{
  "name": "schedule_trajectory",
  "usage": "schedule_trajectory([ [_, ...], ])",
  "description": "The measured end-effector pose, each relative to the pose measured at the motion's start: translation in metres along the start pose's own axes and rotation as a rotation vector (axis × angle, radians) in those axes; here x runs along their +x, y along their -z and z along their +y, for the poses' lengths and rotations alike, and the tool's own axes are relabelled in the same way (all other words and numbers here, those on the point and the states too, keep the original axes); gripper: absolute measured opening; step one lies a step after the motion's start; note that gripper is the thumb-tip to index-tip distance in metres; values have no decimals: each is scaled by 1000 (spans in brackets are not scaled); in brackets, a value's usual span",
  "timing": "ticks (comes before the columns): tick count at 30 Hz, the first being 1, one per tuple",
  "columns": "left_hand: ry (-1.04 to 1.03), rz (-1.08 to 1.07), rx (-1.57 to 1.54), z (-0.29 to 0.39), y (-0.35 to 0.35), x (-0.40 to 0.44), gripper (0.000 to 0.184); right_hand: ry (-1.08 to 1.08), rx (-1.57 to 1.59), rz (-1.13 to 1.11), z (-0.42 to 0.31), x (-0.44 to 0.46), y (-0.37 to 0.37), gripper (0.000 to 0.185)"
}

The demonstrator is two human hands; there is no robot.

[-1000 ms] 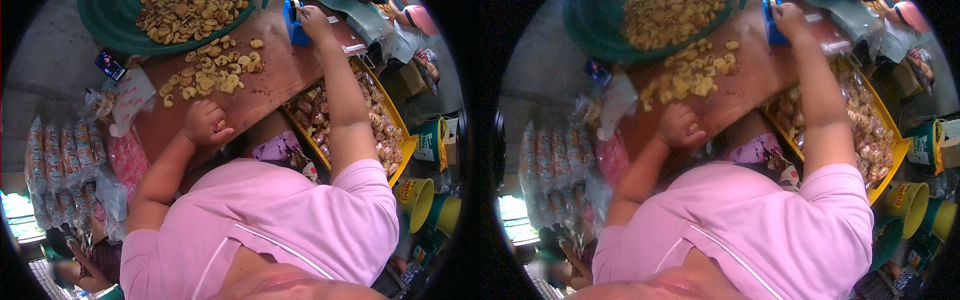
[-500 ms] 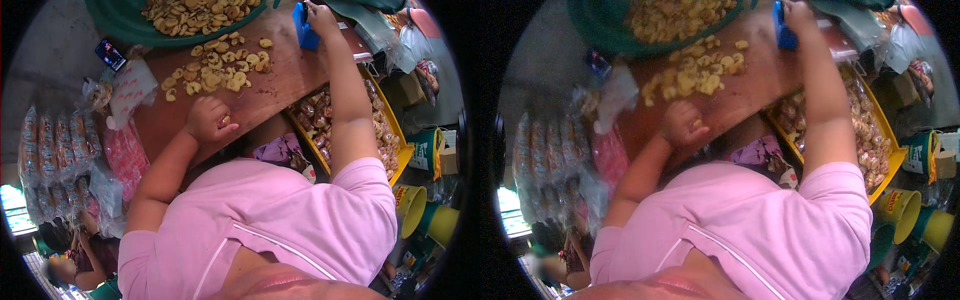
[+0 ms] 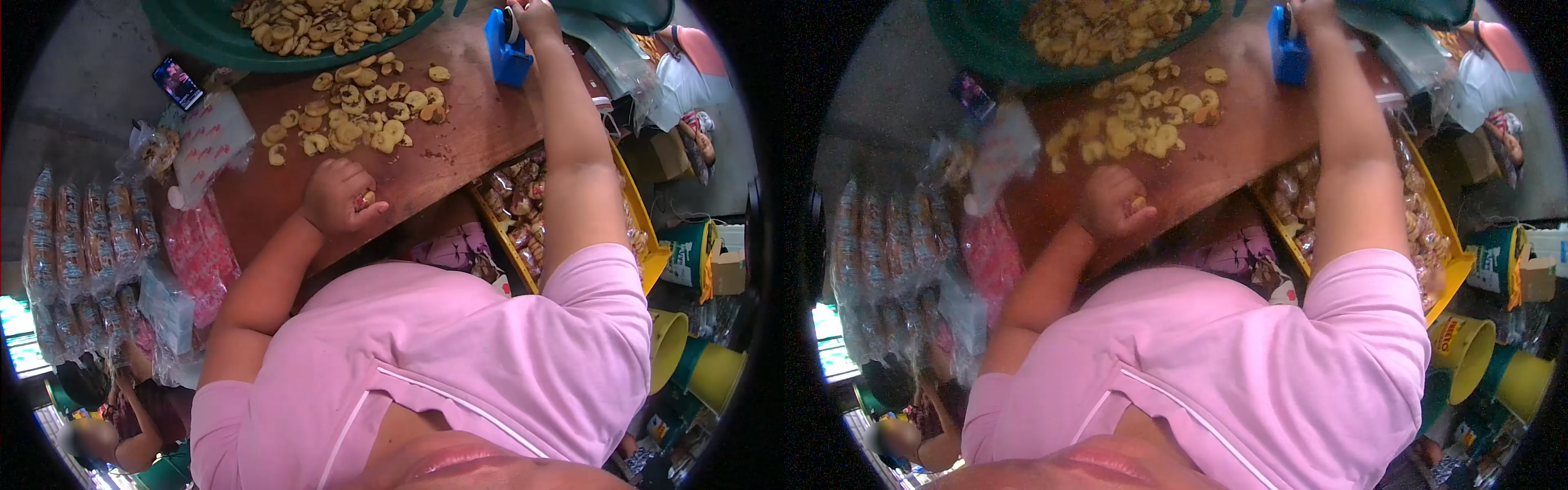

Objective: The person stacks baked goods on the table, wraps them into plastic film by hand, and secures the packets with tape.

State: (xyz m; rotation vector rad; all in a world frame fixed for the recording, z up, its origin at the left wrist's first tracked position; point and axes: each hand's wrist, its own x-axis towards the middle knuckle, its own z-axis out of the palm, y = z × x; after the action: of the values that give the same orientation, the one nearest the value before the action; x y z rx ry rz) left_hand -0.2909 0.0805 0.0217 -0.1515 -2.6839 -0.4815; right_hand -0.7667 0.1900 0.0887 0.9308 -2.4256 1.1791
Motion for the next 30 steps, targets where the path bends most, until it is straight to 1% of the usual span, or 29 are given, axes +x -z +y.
schedule_trajectory([
  [2,-5,19,-10,-1,0,0,31,-72,-7,-51,-18,-9,8,25],
  [5,-4,31,-18,-1,0,0,31,-4,144,-48,11,-4,4,27],
  [8,6,19,-18,-1,0,0,31,161,244,-22,49,-2,-3,26],
  [9,11,13,-17,-1,0,1,31,167,299,-140,78,5,-9,25],
  [10,11,11,-15,-2,-1,1,31,174,355,-258,112,16,-17,35],
  [11,12,9,-11,-2,-1,1,31,181,412,-377,129,21,-21,48],
  [14,12,11,-13,-1,0,1,31,260,549,-458,113,2,-10,50],
  [17,26,3,-7,2,3,1,31,284,532,-398,100,-7,-6,52],
  [20,28,8,-8,2,2,1,31,286,218,-306,87,-13,4,46],
  [23,21,14,-9,2,2,1,31,302,215,-198,91,-12,-5,38],
  [26,16,15,-7,2,3,1,31,116,459,-240,71,-27,1,32],
  [29,36,-6,24,0,1,-1,32,197,300,-72,59,-36,-2,22],
  [30,47,-16,40,0,0,-2,32,202,295,-74,64,-35,-5,21],
])
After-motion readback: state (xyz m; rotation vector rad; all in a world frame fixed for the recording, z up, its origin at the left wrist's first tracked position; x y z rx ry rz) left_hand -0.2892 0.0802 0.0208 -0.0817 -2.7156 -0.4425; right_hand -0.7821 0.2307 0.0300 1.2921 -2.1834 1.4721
